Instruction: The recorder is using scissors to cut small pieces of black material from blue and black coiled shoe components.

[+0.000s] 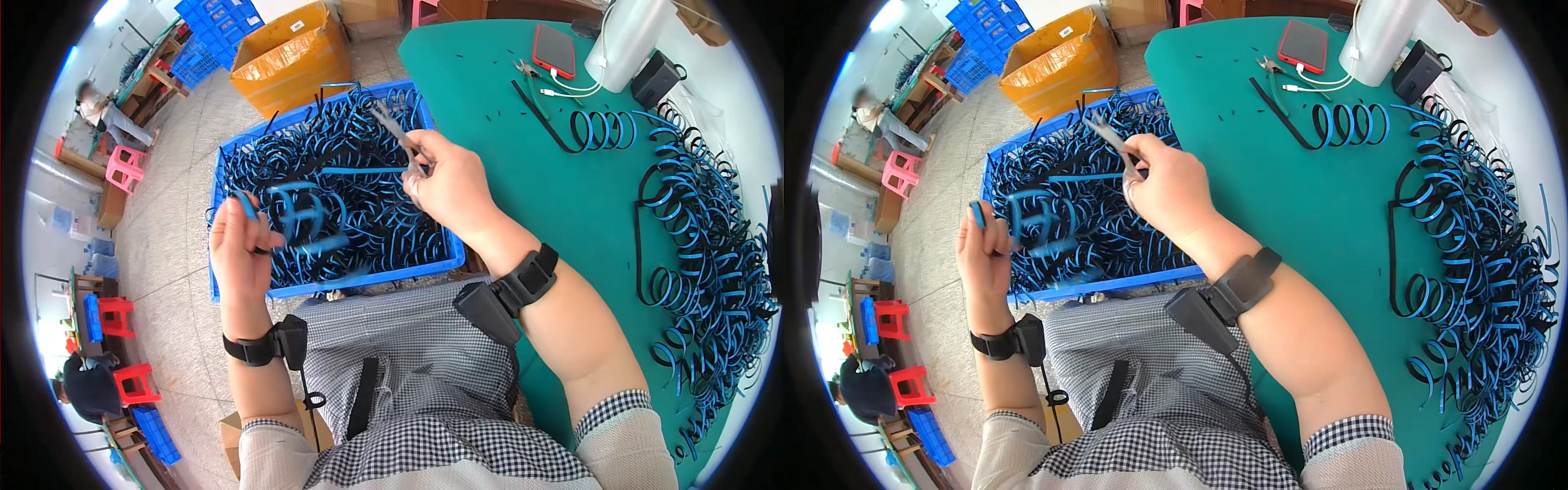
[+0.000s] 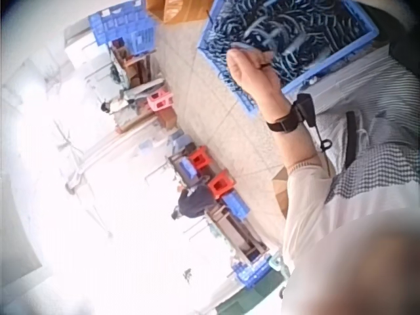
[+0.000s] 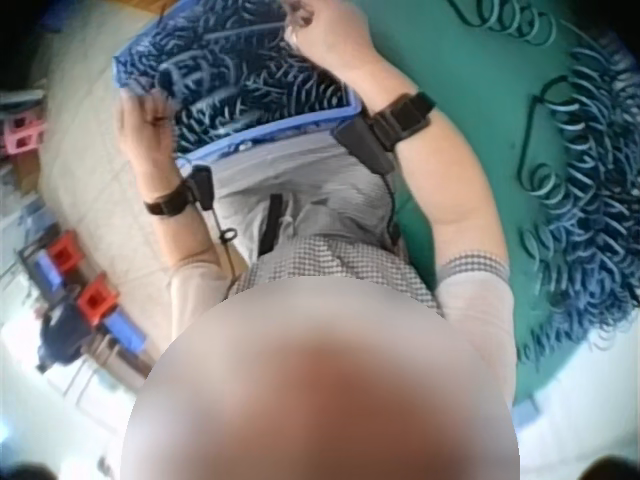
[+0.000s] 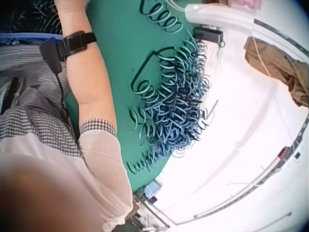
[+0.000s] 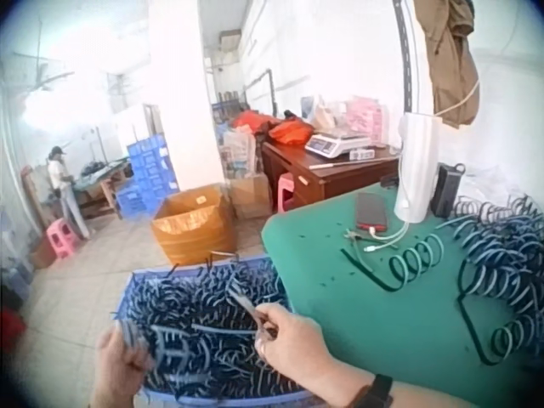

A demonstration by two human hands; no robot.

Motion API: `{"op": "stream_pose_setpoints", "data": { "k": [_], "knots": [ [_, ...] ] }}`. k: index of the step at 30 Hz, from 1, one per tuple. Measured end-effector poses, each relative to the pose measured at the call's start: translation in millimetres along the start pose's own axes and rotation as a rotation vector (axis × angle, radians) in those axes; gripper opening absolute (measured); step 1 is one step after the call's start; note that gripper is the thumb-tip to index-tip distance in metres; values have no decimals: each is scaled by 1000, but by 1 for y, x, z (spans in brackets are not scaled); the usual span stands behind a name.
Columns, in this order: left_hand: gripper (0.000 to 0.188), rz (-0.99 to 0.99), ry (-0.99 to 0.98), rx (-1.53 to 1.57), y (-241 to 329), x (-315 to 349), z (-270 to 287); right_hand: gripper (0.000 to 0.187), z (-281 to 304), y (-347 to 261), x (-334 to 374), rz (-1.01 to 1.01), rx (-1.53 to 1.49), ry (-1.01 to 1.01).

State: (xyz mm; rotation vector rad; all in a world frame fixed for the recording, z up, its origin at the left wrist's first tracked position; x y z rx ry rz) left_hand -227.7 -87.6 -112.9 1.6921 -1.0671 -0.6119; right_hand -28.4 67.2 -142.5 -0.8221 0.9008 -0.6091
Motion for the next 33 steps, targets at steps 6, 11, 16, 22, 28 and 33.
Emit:
{"op": "stream_pose_setpoints", "data": {
  "k": [6, 11, 16, 22, 28, 33],
  "knots": [
    [21, -30, 205, 193, 4, -8, 44, 25, 5, -6, -2, -119, -209, 80],
    [20, -42, 260, 241, -18, -23, 78, 31, 8, 0, -3, -149, -255, 177],
    [22, 23, 403, 136, -59, -53, 140, 36, 9, -5, -5, -298, -490, 192],
    [45, 421, 521, -516, -117, -77, 192, 45, 12, -4, -4, -474, -739, 209],
    [33, -57, 180, -729, -83, -67, 85, 38, 10, -1, -5, -569, -925, 198],
    [40, 199, 217, -62, -56, -21, -3, 32, 13, -9, -4, -488, -975, 194]
  ]
}}
Point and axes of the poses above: each hand's wrist, its own x-axis away from the middle knuckle, its own z-axis out of the back of the hand, y = z × x, the point moved 3 cm from there along -x, towards the middle knuckle, and after that the axes turned 12 degrees about z, right-handed, at the moved point
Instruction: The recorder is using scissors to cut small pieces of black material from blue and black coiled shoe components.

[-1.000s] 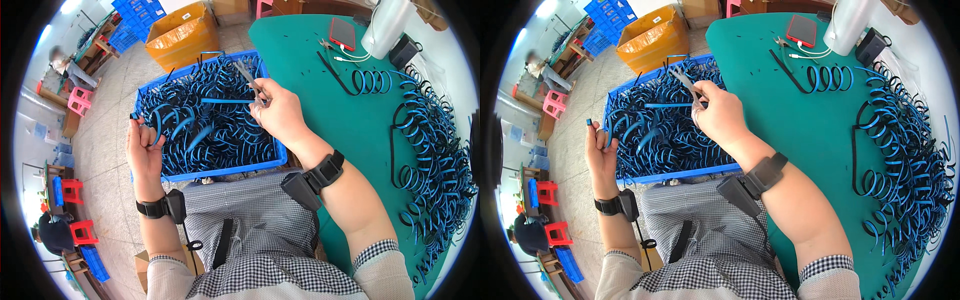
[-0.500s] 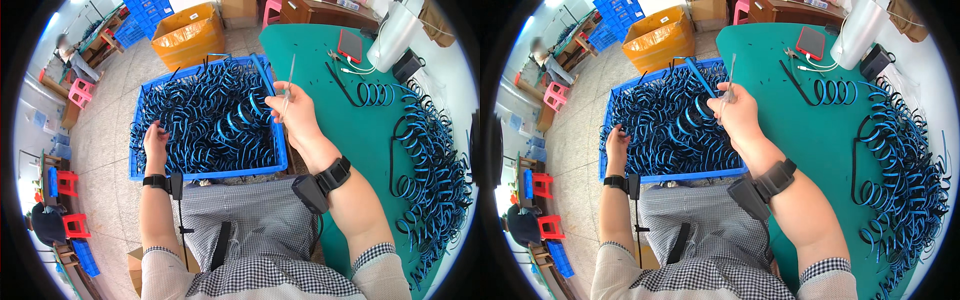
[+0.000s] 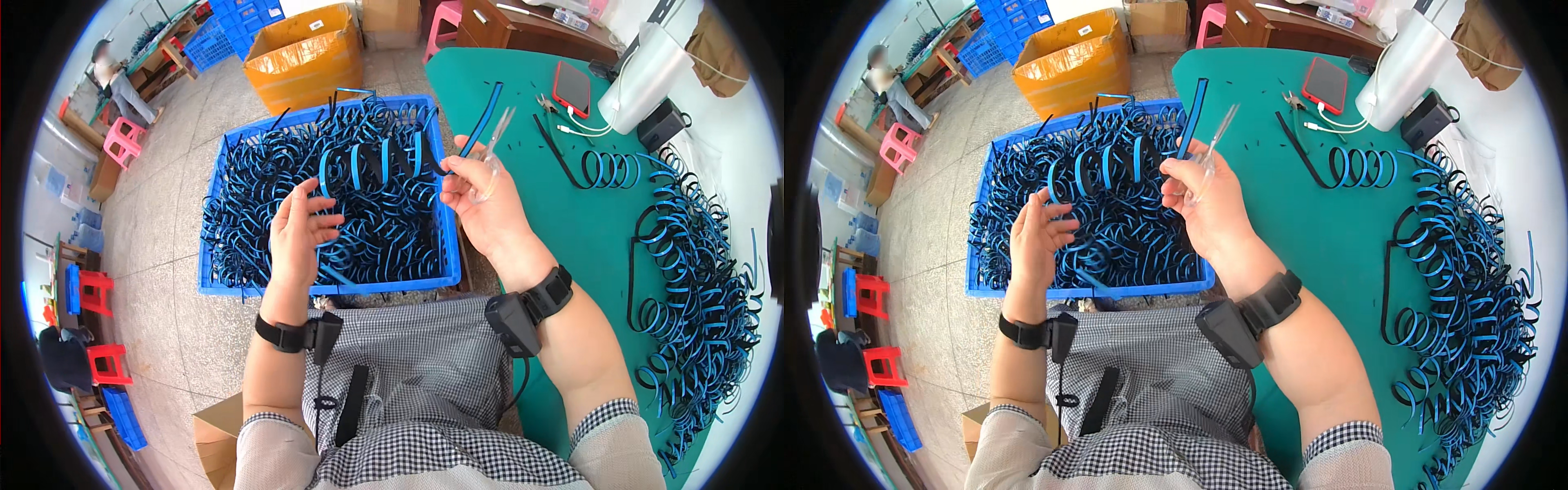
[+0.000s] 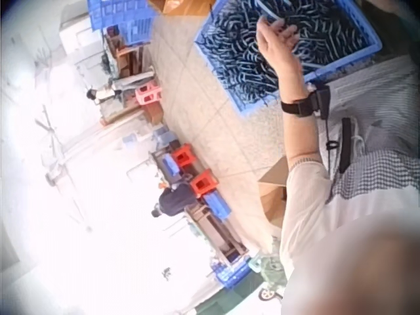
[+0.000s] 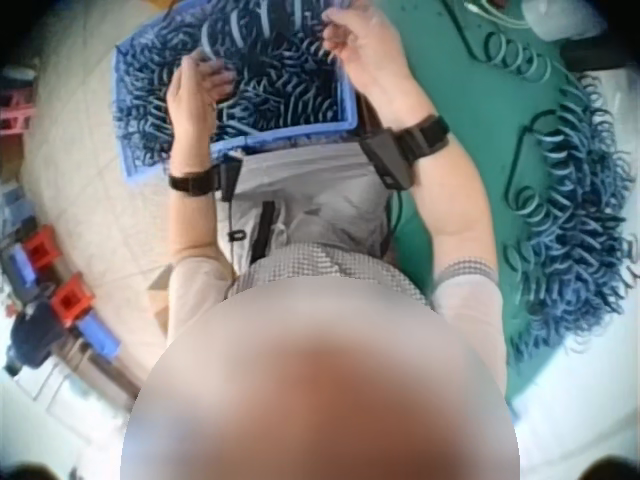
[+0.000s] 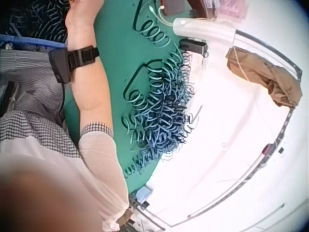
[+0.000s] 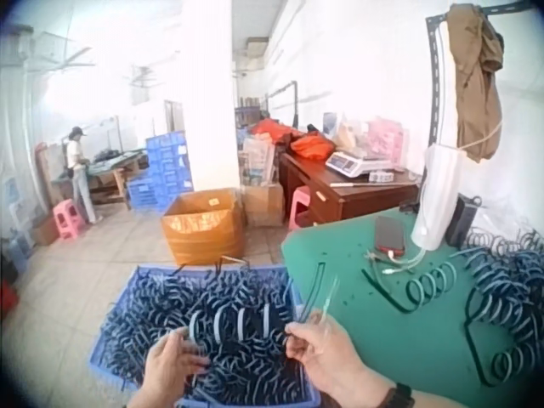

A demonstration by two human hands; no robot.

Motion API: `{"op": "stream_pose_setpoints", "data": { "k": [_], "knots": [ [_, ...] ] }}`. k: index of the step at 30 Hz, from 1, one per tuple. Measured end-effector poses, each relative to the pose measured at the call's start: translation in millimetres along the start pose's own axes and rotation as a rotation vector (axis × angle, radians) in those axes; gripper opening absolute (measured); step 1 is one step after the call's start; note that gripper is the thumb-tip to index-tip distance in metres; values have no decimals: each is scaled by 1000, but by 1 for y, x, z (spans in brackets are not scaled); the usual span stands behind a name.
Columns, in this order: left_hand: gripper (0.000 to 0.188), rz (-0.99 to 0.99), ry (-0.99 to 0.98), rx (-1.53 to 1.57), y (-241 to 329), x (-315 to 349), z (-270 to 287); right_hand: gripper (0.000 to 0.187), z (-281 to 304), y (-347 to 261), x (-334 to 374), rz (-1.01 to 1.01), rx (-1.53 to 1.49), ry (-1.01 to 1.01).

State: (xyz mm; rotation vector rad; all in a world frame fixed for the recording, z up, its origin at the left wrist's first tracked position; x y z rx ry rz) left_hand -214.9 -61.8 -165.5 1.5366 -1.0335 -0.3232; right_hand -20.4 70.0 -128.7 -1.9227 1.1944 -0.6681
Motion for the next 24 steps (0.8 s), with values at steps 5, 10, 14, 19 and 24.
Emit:
{"op": "stream_pose_setpoints", "data": {
  "k": [5, 10, 14, 19, 24],
  "knots": [
    [44, 383, -95, 258, -28, 18, -3, 40, -7, 2, 5, 179, -11, 3],
    [47, 314, -233, 453, -4, 14, -22, 39, -16, 4, 8, 287, 165, -315],
    [31, 232, -150, 661, 8, 6, -7, 36, -32, 5, 23, 389, 361, -614],
    [19, 123, -305, 906, 25, 8, 16, 45, -47, 4, 40, 710, 760, -699],
    [18, -71, -184, 702, 56, 41, 21, 52, -32, 5, 37, 644, 604, -519]
  ]
}}
Point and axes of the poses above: each hand's wrist, its own x-axis away from the middle knuckle, its own z-axis out of the back of the hand, y = z × x, the point moved 3 cm from there along -x, towards the middle knuckle, and after that the axes turned 12 degrees about z, right-handed, at the moved point
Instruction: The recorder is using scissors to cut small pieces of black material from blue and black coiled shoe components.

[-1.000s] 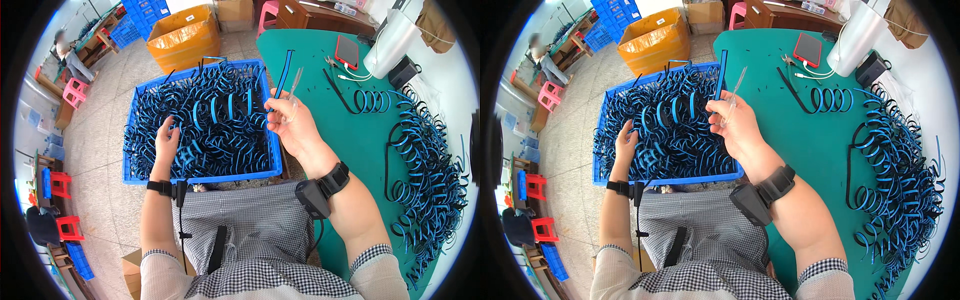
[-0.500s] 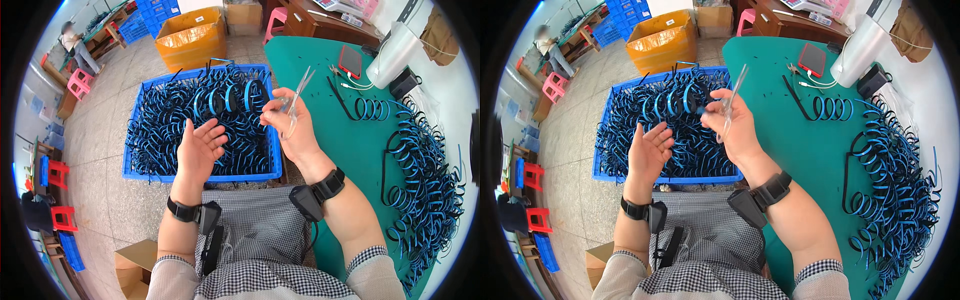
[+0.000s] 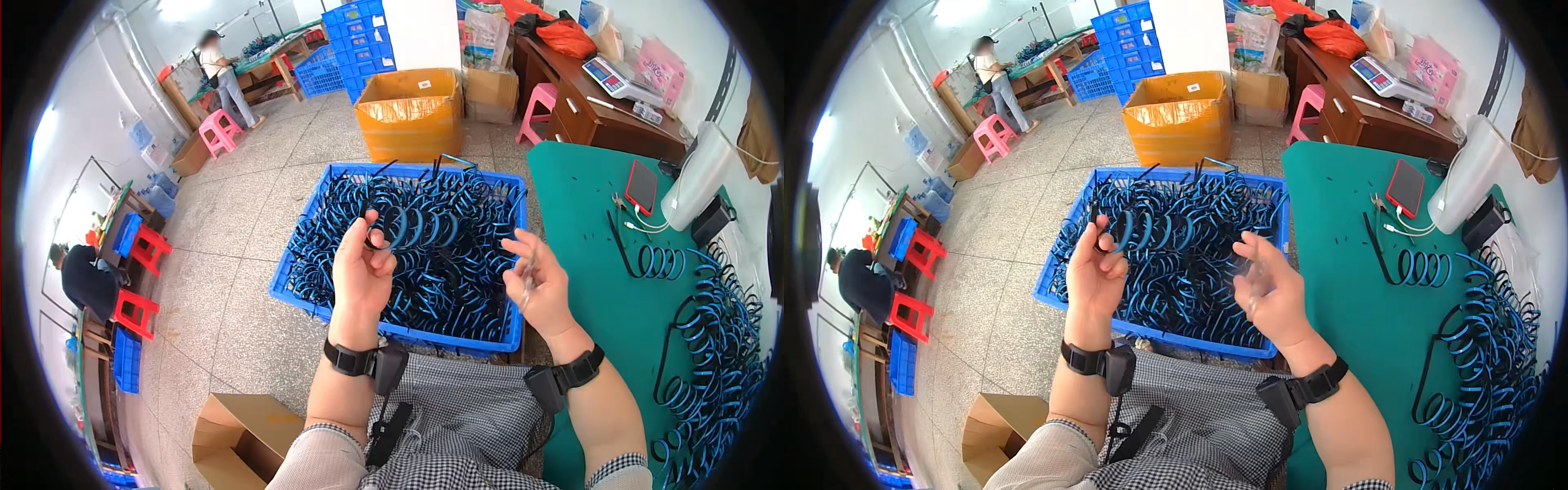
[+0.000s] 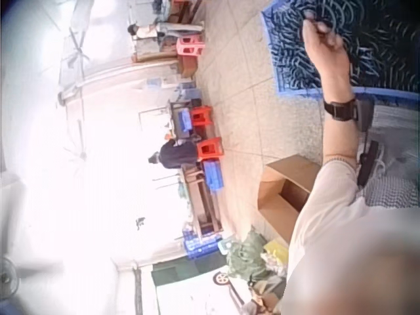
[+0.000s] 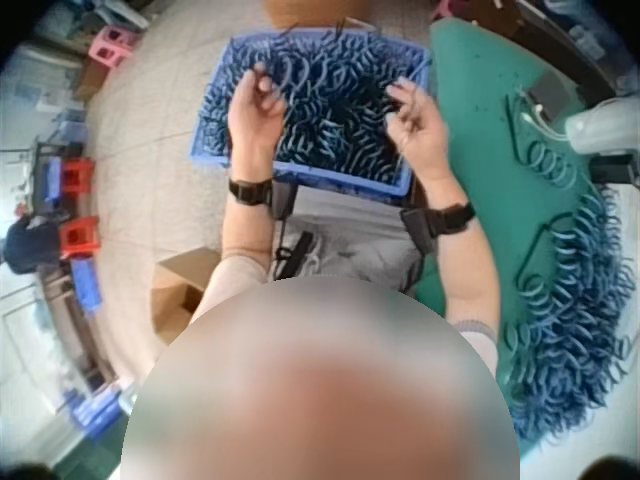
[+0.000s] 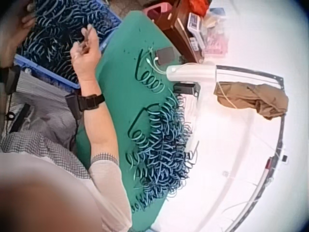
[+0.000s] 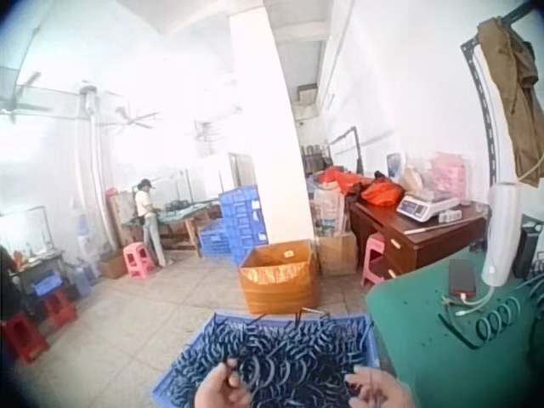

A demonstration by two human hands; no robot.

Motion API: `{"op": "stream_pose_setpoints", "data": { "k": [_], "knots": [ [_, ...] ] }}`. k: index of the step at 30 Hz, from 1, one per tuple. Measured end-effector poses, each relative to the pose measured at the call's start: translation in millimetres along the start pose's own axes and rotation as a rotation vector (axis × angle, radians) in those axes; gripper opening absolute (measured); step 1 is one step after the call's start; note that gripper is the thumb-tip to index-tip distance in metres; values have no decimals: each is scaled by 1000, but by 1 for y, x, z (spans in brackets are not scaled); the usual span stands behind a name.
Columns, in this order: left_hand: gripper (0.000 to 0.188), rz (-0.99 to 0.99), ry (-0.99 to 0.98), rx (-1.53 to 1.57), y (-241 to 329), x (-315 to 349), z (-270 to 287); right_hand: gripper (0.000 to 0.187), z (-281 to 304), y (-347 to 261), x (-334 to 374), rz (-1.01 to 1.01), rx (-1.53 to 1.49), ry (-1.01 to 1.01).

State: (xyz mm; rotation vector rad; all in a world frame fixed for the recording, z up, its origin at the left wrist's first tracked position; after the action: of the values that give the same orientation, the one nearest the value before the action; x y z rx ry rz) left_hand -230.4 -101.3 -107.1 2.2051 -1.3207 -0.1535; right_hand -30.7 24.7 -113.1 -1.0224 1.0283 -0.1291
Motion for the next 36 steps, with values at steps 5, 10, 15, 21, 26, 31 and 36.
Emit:
{"op": "stream_pose_setpoints", "data": {
  "k": [5, 10, 15, 21, 26, 31, 36],
  "knots": [
    [19, 83, 16, -345, -16, 28, -31, 52, -3, -13, -2, 33, -92, 30],
    [22, -49, -49, -462, -34, 40, -42, 48, -7, -18, -1, -74, -160, 41],
    [20, -141, -82, -721, -47, 54, -51, 46, -4, -31, -9, -174, -352, 118],
    [14, -264, -89, -940, -67, 59, -58, 45, -3, -38, -10, -234, -537, 110],
    [11, -313, -53, -1128, -73, 53, -58, 44, 1, -35, -8, -256, -498, 49],
    [11, -257, -52, -1117, -76, 53, -58, 43, 0, -37, -11, -313, -575, 90],
    [11, -240, -71, -1135, -73, 54, -57, 44, -2, -36, -11, -437, -600, 72]
  ]
}}
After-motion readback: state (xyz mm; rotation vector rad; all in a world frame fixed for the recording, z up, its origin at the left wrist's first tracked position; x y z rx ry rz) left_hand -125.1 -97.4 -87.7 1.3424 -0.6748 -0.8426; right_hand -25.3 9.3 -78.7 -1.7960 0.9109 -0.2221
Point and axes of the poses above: each hand's wrist, its own x-axis away from the middle knuckle, its own z-axis out of the back of the hand, y = z × x, the point moved 3 cm from there along -x, towards the middle knuckle, and after that the axes turned 12 degrees about z, right-handed, at the moved point
